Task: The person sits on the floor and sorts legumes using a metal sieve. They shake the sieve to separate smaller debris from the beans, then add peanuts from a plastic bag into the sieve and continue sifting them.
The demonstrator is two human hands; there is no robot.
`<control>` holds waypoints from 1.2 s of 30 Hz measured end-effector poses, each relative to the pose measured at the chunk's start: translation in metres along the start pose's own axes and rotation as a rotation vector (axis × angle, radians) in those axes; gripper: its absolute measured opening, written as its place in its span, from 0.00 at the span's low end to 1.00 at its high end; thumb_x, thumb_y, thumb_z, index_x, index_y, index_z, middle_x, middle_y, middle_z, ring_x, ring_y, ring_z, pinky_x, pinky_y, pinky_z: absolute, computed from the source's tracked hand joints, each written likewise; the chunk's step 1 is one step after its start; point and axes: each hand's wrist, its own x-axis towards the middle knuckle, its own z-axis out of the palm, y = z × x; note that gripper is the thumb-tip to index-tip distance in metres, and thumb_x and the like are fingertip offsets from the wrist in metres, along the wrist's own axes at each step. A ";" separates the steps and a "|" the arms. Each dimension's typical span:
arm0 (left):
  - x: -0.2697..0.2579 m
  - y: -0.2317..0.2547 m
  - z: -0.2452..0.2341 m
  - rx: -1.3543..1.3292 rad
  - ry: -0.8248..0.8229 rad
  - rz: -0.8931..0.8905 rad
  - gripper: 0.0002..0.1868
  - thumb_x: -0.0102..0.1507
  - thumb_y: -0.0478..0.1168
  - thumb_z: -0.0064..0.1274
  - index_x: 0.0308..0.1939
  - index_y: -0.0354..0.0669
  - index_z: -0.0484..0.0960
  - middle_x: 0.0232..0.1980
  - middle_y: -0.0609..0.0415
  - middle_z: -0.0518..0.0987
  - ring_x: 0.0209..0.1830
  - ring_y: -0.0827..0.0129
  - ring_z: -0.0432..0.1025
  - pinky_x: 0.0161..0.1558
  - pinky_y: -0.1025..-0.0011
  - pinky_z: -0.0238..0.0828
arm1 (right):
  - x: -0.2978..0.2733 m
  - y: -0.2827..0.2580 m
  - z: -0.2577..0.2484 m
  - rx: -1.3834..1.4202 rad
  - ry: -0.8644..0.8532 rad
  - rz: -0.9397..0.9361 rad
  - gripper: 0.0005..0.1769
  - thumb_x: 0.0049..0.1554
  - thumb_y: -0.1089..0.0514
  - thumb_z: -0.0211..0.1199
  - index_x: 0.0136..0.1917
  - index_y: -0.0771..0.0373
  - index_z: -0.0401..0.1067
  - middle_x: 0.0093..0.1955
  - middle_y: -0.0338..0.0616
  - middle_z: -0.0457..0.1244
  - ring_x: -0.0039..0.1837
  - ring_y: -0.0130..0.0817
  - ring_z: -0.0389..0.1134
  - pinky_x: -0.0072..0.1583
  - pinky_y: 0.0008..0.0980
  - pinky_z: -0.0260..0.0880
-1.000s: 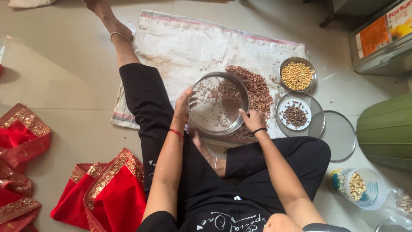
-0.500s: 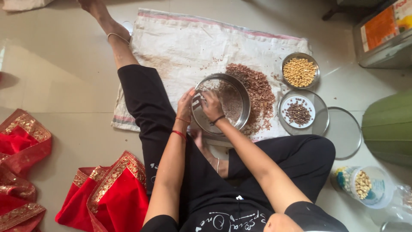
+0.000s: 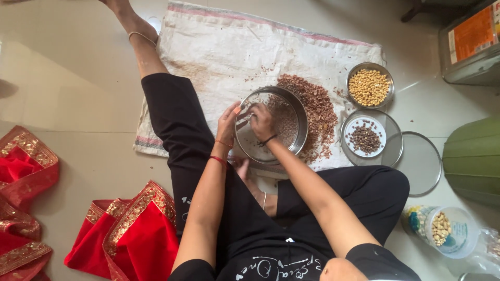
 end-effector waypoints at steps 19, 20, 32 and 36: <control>-0.012 0.011 0.013 0.088 -0.099 0.046 0.30 0.66 0.41 0.57 0.71 0.38 0.70 0.67 0.44 0.75 0.59 0.57 0.76 0.52 0.64 0.79 | -0.006 -0.056 -0.066 -0.090 -0.299 -0.489 0.18 0.54 0.67 0.59 0.57 0.58 0.77 0.58 0.47 0.65 0.58 0.44 0.68 0.58 0.40 0.73; -0.012 0.012 0.013 0.081 -0.099 0.037 0.30 0.65 0.41 0.56 0.71 0.38 0.70 0.67 0.45 0.74 0.59 0.57 0.76 0.51 0.64 0.80 | -0.005 -0.056 -0.063 -0.128 -0.312 -0.521 0.17 0.54 0.66 0.59 0.57 0.55 0.77 0.58 0.46 0.64 0.58 0.44 0.68 0.59 0.41 0.73; -0.012 0.016 0.017 0.125 -0.117 -0.002 0.30 0.66 0.42 0.55 0.72 0.40 0.70 0.67 0.46 0.75 0.58 0.61 0.76 0.56 0.59 0.79 | 0.012 -0.011 -0.056 -0.500 -0.226 -0.370 0.11 0.68 0.62 0.55 0.57 0.51 0.76 0.49 0.41 0.65 0.52 0.35 0.68 0.51 0.36 0.72; -0.014 0.015 0.017 0.100 -0.160 0.016 0.30 0.66 0.41 0.55 0.72 0.40 0.70 0.67 0.47 0.74 0.58 0.60 0.75 0.57 0.59 0.78 | 0.008 0.000 -0.043 -0.423 -0.140 -0.313 0.15 0.64 0.67 0.52 0.57 0.54 0.75 0.48 0.43 0.65 0.51 0.36 0.68 0.49 0.35 0.71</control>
